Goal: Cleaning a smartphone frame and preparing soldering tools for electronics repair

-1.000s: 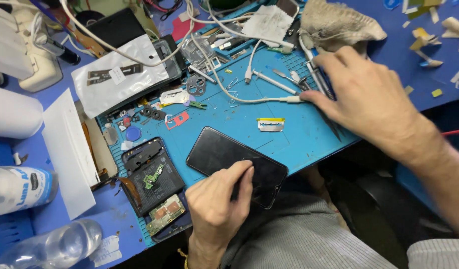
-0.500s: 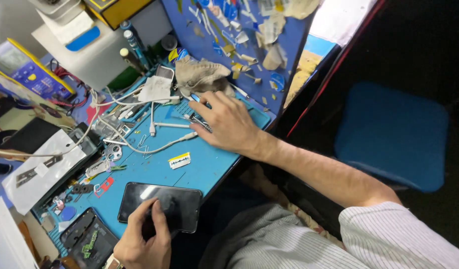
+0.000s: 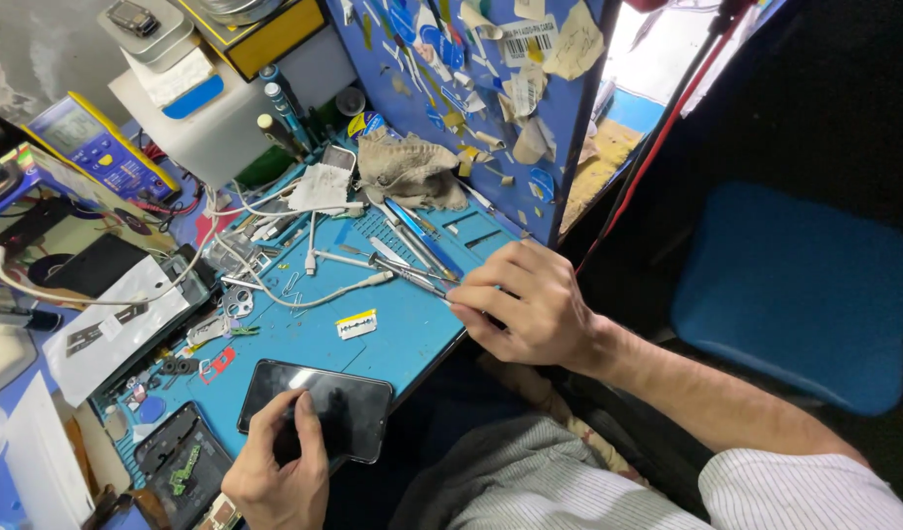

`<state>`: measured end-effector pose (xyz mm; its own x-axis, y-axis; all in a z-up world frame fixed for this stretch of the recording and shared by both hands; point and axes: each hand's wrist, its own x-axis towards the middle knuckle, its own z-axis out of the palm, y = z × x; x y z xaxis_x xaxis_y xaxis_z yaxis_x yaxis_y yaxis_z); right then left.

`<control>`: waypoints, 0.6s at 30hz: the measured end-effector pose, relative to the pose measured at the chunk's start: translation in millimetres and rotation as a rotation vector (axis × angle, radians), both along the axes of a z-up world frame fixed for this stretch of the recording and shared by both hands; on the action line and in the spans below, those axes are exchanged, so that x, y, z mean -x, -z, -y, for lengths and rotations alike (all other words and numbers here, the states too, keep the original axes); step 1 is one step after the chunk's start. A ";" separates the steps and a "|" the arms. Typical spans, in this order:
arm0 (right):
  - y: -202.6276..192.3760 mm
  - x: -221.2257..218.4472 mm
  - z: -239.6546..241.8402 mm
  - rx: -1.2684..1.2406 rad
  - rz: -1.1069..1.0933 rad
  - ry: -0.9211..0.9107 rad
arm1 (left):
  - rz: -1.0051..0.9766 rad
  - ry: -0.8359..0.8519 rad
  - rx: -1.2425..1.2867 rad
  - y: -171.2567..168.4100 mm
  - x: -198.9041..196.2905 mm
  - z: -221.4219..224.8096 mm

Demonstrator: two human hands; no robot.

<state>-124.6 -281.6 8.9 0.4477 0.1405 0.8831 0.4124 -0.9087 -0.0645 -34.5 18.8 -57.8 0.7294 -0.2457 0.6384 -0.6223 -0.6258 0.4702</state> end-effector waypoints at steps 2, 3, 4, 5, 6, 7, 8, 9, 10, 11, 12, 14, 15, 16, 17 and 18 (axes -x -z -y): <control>-3.4 5.8 1.2 -0.007 0.007 -0.006 | -0.007 0.007 0.004 -2.3 1.1 1.2; -5.0 8.0 1.4 -0.018 0.030 -0.023 | -0.018 0.002 0.003 -2.6 1.6 1.5; -6.5 9.9 1.4 -0.030 0.054 -0.040 | -0.028 -0.003 0.001 -3.1 1.9 1.7; -5.3 13.8 3.4 -0.031 0.053 -0.040 | -0.029 -0.003 -0.001 -2.9 0.9 0.9; -4.3 17.7 4.9 -0.025 0.096 -0.033 | -0.026 0.002 -0.016 -2.8 0.6 -0.5; -3.3 21.5 6.5 -0.019 0.139 -0.026 | -0.024 0.007 -0.032 -2.5 0.3 -1.9; -3.4 27.6 14.1 -0.020 0.137 -0.026 | -0.026 0.007 -0.034 -4.1 1.1 -1.2; -3.3 33.8 22.0 -0.002 0.146 -0.023 | -0.028 0.010 -0.025 -5.6 1.9 -0.2; -3.5 40.3 30.1 0.018 0.155 -0.018 | -0.030 0.014 -0.016 -7.1 2.4 1.4; 1.9 48.0 50.4 0.017 0.153 -0.016 | -0.032 0.016 -0.016 -6.5 2.1 1.6; 7.4 56.1 70.5 -0.009 0.157 0.076 | -0.031 0.011 -0.009 -5.6 2.1 1.7; 17.2 67.1 121.1 -0.035 0.156 0.169 | -0.034 0.006 -0.002 -4.7 2.0 1.5; 21.5 70.2 151.7 -0.075 0.160 0.313 | -0.030 0.008 -0.014 -4.9 1.9 1.1; 25.0 72.2 182.9 -0.114 0.168 0.452 | -0.024 0.007 -0.024 -4.9 1.9 1.2; 31.3 67.2 230.0 -0.112 0.166 0.451 | -0.026 0.006 -0.022 -5.2 1.4 1.1; 36.8 59.8 278.1 -0.034 0.084 0.606 | -0.030 0.014 -0.020 -5.3 1.6 1.4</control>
<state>-184.4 -559.7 -28.0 0.3673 -0.1461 0.9185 -0.1721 -0.9812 -0.0873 -36.1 17.4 -52.5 0.7447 -0.2683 0.6110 -0.6168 -0.6263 0.4767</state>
